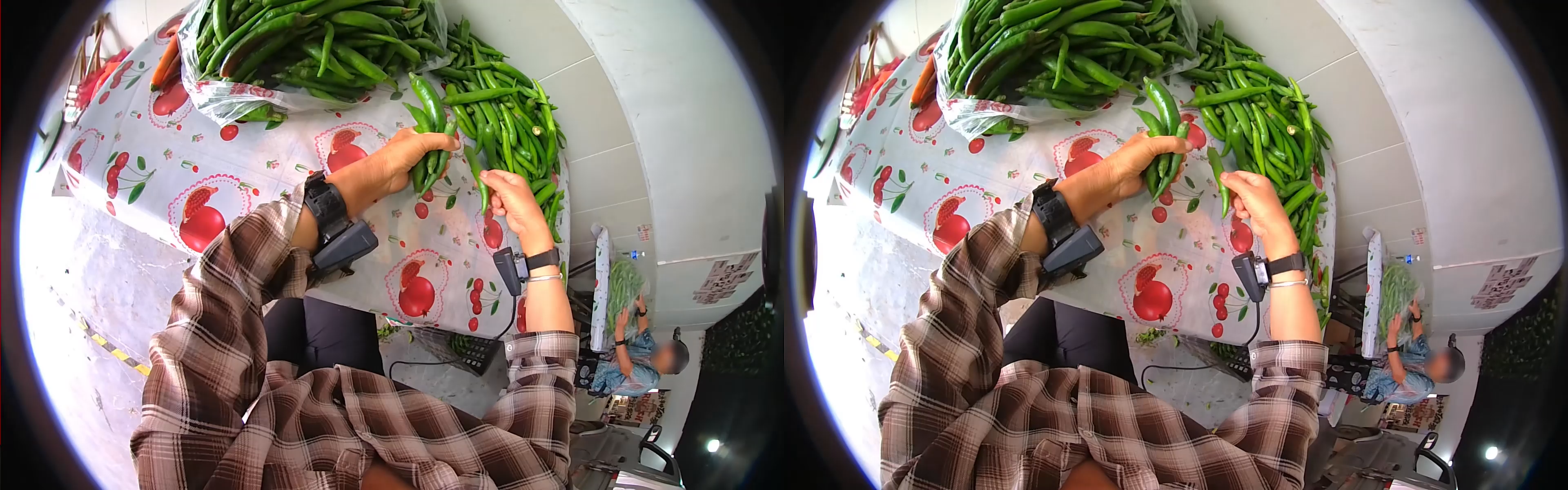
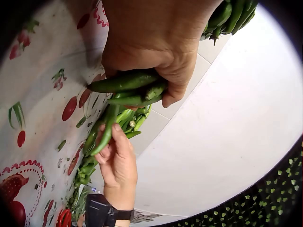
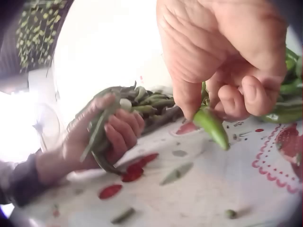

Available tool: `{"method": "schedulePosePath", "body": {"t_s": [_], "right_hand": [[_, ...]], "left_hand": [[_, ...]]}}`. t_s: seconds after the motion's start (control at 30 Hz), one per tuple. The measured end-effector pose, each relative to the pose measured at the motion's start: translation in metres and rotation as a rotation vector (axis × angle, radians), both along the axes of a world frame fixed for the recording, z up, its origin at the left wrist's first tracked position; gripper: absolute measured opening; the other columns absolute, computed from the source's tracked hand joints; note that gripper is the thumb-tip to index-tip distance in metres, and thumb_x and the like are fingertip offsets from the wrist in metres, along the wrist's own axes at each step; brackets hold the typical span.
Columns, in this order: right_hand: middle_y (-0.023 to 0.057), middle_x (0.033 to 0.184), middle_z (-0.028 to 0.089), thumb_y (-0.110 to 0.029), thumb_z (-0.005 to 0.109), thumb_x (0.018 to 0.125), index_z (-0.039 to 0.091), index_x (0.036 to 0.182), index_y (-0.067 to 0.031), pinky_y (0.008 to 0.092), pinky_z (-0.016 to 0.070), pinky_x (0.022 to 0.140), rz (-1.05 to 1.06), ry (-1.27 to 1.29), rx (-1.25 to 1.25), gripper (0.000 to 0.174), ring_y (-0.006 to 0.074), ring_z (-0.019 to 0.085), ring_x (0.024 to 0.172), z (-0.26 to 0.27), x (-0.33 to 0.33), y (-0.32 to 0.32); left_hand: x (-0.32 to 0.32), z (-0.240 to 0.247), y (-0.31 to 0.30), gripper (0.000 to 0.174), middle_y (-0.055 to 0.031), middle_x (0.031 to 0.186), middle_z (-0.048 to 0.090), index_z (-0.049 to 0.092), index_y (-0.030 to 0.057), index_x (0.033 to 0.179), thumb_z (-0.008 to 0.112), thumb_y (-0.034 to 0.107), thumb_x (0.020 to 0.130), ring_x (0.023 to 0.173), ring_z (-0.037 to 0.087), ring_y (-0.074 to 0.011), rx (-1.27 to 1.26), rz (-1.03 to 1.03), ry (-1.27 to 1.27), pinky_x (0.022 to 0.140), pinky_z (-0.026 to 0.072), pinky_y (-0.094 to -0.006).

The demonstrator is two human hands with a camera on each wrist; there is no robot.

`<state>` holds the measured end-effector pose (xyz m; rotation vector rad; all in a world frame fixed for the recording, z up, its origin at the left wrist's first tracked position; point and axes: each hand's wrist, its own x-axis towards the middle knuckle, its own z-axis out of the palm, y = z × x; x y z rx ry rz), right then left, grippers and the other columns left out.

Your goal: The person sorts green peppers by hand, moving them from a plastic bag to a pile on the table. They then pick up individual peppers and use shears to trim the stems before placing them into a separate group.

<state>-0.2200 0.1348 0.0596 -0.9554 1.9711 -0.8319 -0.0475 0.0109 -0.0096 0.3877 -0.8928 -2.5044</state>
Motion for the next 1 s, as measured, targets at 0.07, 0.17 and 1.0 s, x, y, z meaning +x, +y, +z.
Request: {"method": "schedulePosePath", "body": {"t_s": [0.07,0.17,1.0], "right_hand": [[-0.0062,0.052,0.045,-0.028,0.059,0.086,0.063,0.081,-0.0066,0.0166,0.0234,0.036,-0.008,-0.154,-0.066,0.022,0.0015,0.034,0.039,0.006,0.005,0.003],[-0.0057,0.055,0.047,-0.028,0.059,0.086,0.063,0.083,-0.0057,0.0168,0.0250,0.036,0.003,-0.232,-0.086,0.023,0.0016,0.035,0.041,0.009,0.018,0.005],[-0.0043,0.063,0.042,-0.032,0.049,0.092,0.054,0.086,-0.0050,0.0183,0.0291,0.041,-0.071,-0.828,-0.538,0.028,0.0038,0.036,0.047,-0.018,0.071,-0.020]], "left_hand": [[0.000,0.000,0.001,0.025,-0.0056,0.077,0.058,0.056,0.0051,0.091,0.069,0.014,0.071,0.065,0.057,-0.0158,-0.009,0.006,0.060,0.058,0.0507,-0.0288],[0.002,0.003,0.003,0.028,-0.0054,0.084,0.058,0.055,0.0056,0.094,0.070,0.014,0.072,0.074,0.058,-0.0170,0.012,0.026,0.044,0.067,0.0524,-0.0308],[0.006,0.000,-0.016,0.023,-0.0096,0.085,0.062,0.058,-0.0004,0.092,0.064,0.017,0.078,0.078,0.061,-0.0188,0.078,0.128,0.163,0.072,0.0529,-0.0338]]}}
